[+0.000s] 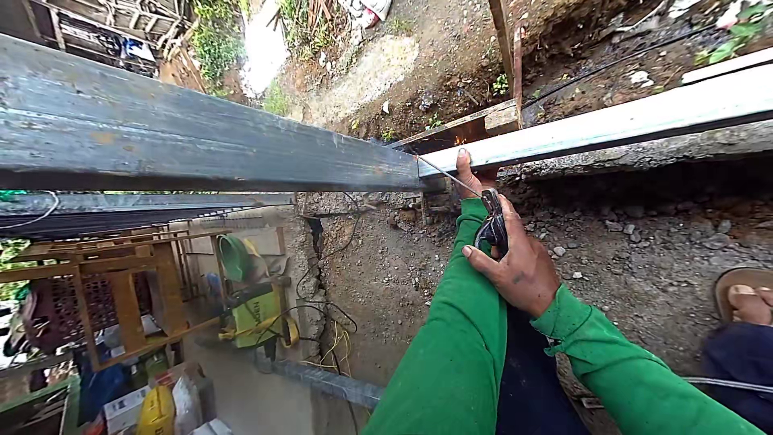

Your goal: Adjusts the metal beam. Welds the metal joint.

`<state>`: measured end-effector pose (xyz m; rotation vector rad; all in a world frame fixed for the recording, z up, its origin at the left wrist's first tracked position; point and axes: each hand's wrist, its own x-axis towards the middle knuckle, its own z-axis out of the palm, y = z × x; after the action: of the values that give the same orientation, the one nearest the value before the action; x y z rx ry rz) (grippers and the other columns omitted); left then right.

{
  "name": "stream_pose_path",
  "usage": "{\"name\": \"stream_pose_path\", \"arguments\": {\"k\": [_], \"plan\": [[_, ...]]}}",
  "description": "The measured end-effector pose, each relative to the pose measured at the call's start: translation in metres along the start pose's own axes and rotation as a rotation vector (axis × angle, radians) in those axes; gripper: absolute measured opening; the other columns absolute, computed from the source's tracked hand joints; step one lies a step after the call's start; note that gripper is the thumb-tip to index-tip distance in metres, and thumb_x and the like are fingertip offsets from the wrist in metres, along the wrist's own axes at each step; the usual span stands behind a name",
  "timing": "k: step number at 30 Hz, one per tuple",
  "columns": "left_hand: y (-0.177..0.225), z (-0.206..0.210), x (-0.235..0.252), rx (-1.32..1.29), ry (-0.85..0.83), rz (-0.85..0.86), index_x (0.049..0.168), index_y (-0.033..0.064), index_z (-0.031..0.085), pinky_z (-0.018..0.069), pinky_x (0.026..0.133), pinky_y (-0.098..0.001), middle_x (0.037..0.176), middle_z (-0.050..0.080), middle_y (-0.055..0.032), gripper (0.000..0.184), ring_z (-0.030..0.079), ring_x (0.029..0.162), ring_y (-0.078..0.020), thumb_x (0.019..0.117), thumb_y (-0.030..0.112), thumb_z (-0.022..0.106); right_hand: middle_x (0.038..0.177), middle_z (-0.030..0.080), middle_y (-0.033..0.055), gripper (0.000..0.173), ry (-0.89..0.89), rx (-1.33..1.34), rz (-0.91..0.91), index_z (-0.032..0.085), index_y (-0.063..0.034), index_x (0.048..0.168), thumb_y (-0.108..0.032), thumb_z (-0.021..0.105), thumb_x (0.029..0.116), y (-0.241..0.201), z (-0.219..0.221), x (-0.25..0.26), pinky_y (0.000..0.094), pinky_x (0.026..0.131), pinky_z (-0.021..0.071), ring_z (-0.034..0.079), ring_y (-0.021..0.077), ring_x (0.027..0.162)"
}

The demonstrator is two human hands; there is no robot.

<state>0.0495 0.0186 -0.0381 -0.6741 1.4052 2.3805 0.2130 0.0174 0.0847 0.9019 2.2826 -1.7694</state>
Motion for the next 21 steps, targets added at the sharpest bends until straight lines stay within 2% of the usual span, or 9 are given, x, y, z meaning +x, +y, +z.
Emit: {"name": "stream_pose_path", "arguments": {"k": [4,7,9,12,13,15,18,21], "plan": [[0.001,0.001,-0.001,-0.015,-0.003,0.003,0.133,0.0127,0.054,0.0595,0.084,-0.0534,0.118,0.066,-0.0161,0.040,0.068,0.101,-0.0317,0.1033,0.040,0.058,0.082,0.067,0.0056,0.103,-0.010,-0.022,0.004,0.026,-0.0186,0.164,-0.073,0.060,0.0841,-0.002,-0.001,0.000,0.0479,0.064,0.0542,0.062,0.0211,0.068],[-0.003,-0.004,0.003,-0.002,-0.040,0.008,0.132,0.0149,0.054,0.0583,0.086,-0.0540,0.119,0.066,-0.0143,0.043,0.067,0.104,-0.0301,0.1016,0.044,0.059,0.083,0.068,0.0065,0.102,-0.019,-0.039,0.012,0.025,-0.0204,0.165,-0.072,0.061,0.0842,-0.003,-0.001,0.001,0.0491,0.065,0.0543,0.063,0.0232,0.068],[-0.004,-0.004,0.004,0.003,-0.026,0.021,0.133,0.0149,0.054,0.0589,0.084,-0.0545,0.119,0.066,-0.0151,0.044,0.068,0.103,-0.0309,0.1008,0.044,0.061,0.083,0.068,0.0070,0.102,-0.024,-0.050,0.009,0.024,-0.0209,0.165,-0.071,0.061,0.0842,-0.003,-0.001,0.001,0.0496,0.065,0.0541,0.063,0.0239,0.069],[-0.003,-0.001,0.001,0.006,-0.021,0.016,0.132,0.0134,0.055,0.0590,0.085,-0.0530,0.118,0.067,-0.0140,0.040,0.068,0.103,-0.0295,0.1041,0.042,0.056,0.086,0.069,0.0082,0.103,-0.028,-0.064,0.009,0.023,-0.0208,0.165,-0.071,0.061,0.0841,-0.004,-0.001,0.001,0.0507,0.067,0.0547,0.064,0.0251,0.071],[-0.003,-0.006,0.002,0.015,-0.076,0.010,0.134,0.0129,0.054,0.0585,0.087,-0.0518,0.120,0.066,-0.0137,0.041,0.067,0.106,-0.0289,0.1051,0.043,0.054,0.087,0.069,0.0079,0.103,-0.022,-0.068,0.002,0.023,-0.0206,0.165,-0.071,0.061,0.0841,-0.004,0.000,0.001,0.0506,0.067,0.0548,0.065,0.0250,0.072],[-0.007,-0.031,0.017,0.058,-0.329,0.019,0.141,0.0121,0.048,0.0567,0.094,-0.0495,0.128,0.064,-0.0128,0.047,0.064,0.115,-0.0262,0.1065,0.044,0.049,0.088,0.071,0.0082,0.103,0.029,-0.045,-0.039,0.026,-0.0190,0.164,-0.071,0.063,0.0839,-0.001,0.003,-0.002,0.0506,0.066,0.0559,0.066,0.0246,0.072],[0.002,0.003,-0.005,0.022,-0.027,0.012,0.135,0.0133,0.053,0.0570,0.090,-0.0545,0.122,0.065,-0.0135,0.042,0.066,0.108,-0.0288,0.1040,0.042,0.056,0.095,0.072,0.0108,0.104,0.054,-0.032,-0.061,0.026,-0.0166,0.164,-0.071,0.063,0.0838,0.001,0.005,-0.004,0.0512,0.068,0.0568,0.068,0.0257,0.075],[0.005,0.004,-0.008,0.012,-0.001,-0.005,0.138,0.0127,0.051,0.0571,0.090,-0.0543,0.126,0.063,-0.0151,0.046,0.065,0.110,-0.0301,0.1035,0.042,0.058,0.095,0.072,0.0116,0.104,0.021,-0.068,-0.044,0.024,-0.0169,0.165,-0.071,0.062,0.0841,-0.002,0.003,-0.003,0.0533,0.068,0.0564,0.068,0.0279,0.076]]}}
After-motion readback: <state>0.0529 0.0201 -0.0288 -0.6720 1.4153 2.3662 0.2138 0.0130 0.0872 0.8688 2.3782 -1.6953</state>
